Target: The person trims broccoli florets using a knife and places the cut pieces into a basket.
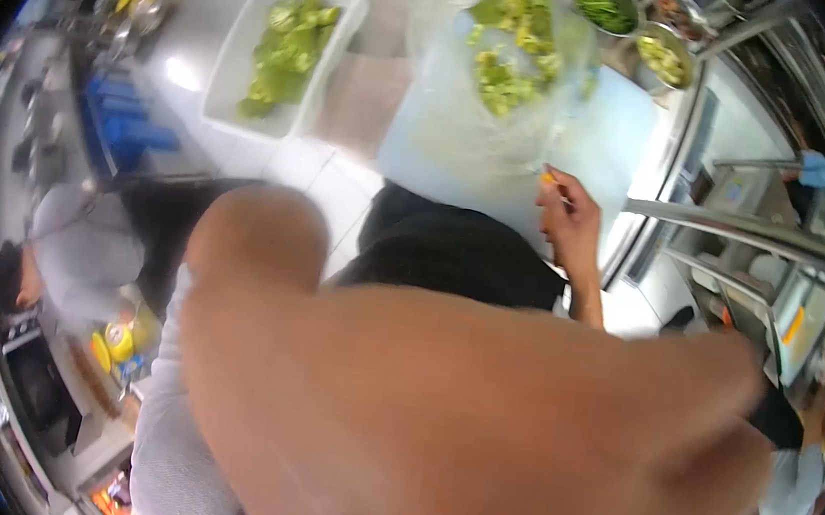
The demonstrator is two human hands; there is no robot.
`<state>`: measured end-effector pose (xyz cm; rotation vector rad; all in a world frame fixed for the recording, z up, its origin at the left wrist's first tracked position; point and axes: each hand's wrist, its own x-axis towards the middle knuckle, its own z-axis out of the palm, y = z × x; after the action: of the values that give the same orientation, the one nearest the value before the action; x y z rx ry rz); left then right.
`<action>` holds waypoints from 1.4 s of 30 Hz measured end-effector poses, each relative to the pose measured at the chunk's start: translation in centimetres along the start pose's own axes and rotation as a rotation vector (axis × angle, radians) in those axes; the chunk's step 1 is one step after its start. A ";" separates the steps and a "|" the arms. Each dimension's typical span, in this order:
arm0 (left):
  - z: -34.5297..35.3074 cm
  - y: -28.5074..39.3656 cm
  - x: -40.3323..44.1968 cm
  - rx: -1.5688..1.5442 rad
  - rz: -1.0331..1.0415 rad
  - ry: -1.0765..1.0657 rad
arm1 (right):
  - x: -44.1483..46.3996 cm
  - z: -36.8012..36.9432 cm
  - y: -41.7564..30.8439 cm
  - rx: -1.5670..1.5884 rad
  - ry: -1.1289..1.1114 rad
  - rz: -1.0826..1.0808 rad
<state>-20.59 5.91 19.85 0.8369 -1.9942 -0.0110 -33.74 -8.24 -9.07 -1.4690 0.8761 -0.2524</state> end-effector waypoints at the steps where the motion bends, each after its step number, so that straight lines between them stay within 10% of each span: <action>1: 0.0 0.1 0.1 0.006 -0.015 -0.009 | 0.1 0.4 0.1 0.003 -0.007 -0.013; 11: -1.6 -2.6 -1.1 -0.111 -0.073 0.039 | -0.1 -0.5 -1.9 0.112 -0.088 0.031; 16: 1.1 -14.7 -8.2 0.195 -0.818 -0.107 | 0.1 -0.2 -1.9 0.225 -0.052 0.047; 23: 5.0 -30.0 -20.4 0.849 -1.304 0.186 | 0.1 -0.3 -1.6 0.186 -0.038 0.022; 35: 6.0 -32.9 -25.4 0.660 -1.289 0.413 | -0.2 -0.6 -1.4 0.160 -0.056 0.064; 42: 5.8 -27.9 -23.2 -0.379 -1.257 0.906 | -1.0 -1.1 -1.7 0.202 -0.001 0.026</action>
<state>-2.13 -4.33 -10.22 1.3721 -0.4077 -0.5930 -34.47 -8.68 -6.97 -1.2694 0.8429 -0.3117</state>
